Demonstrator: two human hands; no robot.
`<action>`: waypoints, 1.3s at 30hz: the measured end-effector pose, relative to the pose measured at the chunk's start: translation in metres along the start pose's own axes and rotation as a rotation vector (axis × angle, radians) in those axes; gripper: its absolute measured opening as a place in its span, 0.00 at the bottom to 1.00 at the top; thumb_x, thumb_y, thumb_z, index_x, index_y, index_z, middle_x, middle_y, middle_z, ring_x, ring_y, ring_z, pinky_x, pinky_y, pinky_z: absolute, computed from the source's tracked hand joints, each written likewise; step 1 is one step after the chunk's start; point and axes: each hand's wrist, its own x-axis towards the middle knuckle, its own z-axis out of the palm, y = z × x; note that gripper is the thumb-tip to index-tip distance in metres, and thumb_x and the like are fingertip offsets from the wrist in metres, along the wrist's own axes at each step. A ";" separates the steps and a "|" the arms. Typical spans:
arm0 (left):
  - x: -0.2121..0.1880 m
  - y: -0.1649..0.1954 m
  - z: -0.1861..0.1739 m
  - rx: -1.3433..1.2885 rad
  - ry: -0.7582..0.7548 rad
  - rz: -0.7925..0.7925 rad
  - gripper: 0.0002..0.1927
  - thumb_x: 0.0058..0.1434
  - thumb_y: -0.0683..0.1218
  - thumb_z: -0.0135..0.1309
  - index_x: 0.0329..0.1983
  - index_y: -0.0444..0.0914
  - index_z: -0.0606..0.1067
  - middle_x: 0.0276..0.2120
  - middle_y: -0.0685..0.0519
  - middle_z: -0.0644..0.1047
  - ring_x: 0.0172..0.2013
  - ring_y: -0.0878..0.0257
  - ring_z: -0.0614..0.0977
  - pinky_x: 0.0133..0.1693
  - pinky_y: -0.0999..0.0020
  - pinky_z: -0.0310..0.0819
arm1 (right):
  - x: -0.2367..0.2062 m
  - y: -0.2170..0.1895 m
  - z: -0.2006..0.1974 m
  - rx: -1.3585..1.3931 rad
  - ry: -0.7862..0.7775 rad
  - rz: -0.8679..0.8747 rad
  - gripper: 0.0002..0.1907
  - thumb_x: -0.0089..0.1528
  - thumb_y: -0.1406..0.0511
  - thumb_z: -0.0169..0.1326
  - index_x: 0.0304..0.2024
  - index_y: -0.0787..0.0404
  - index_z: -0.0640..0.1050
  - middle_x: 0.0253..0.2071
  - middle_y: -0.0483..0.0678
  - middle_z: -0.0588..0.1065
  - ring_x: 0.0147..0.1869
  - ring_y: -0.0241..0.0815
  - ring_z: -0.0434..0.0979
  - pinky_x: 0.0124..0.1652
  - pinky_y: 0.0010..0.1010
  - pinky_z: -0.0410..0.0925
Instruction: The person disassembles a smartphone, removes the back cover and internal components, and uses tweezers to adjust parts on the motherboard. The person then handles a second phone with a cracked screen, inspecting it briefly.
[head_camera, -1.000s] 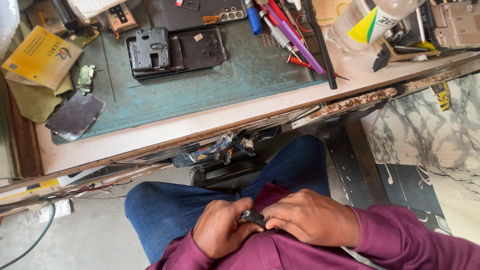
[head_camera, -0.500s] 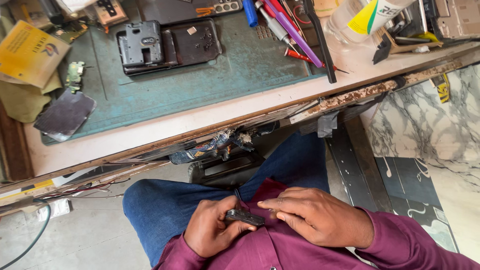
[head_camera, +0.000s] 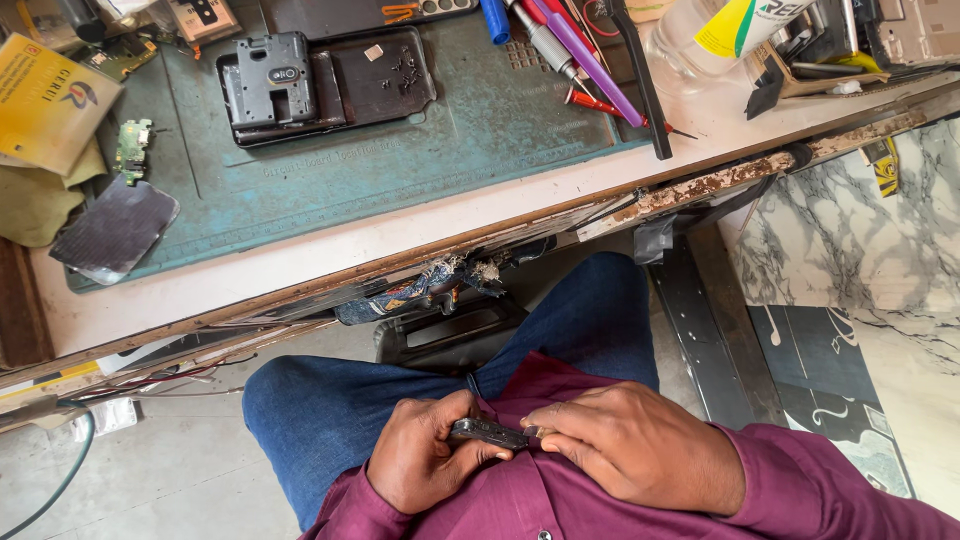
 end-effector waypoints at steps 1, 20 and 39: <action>0.001 0.001 0.001 0.000 -0.004 -0.016 0.15 0.54 0.49 0.71 0.28 0.37 0.77 0.17 0.53 0.80 0.15 0.69 0.78 0.18 0.70 0.64 | -0.001 -0.001 0.000 -0.010 -0.010 0.026 0.13 0.66 0.64 0.54 0.50 0.67 0.79 0.37 0.56 0.83 0.41 0.54 0.85 0.41 0.41 0.75; 0.001 0.002 0.000 -0.035 -0.019 -0.028 0.14 0.55 0.48 0.70 0.28 0.37 0.76 0.17 0.53 0.81 0.16 0.69 0.80 0.18 0.70 0.65 | 0.002 0.000 0.000 0.026 0.008 -0.033 0.14 0.67 0.63 0.52 0.49 0.66 0.80 0.36 0.56 0.83 0.39 0.52 0.85 0.39 0.39 0.76; 0.009 0.016 0.006 0.160 -0.061 -0.082 0.15 0.55 0.47 0.68 0.29 0.37 0.73 0.19 0.45 0.78 0.23 0.49 0.83 0.21 0.59 0.69 | -0.001 0.014 0.006 -0.337 -0.090 -0.075 0.15 0.65 0.64 0.50 0.50 0.66 0.77 0.33 0.55 0.79 0.37 0.53 0.82 0.38 0.42 0.73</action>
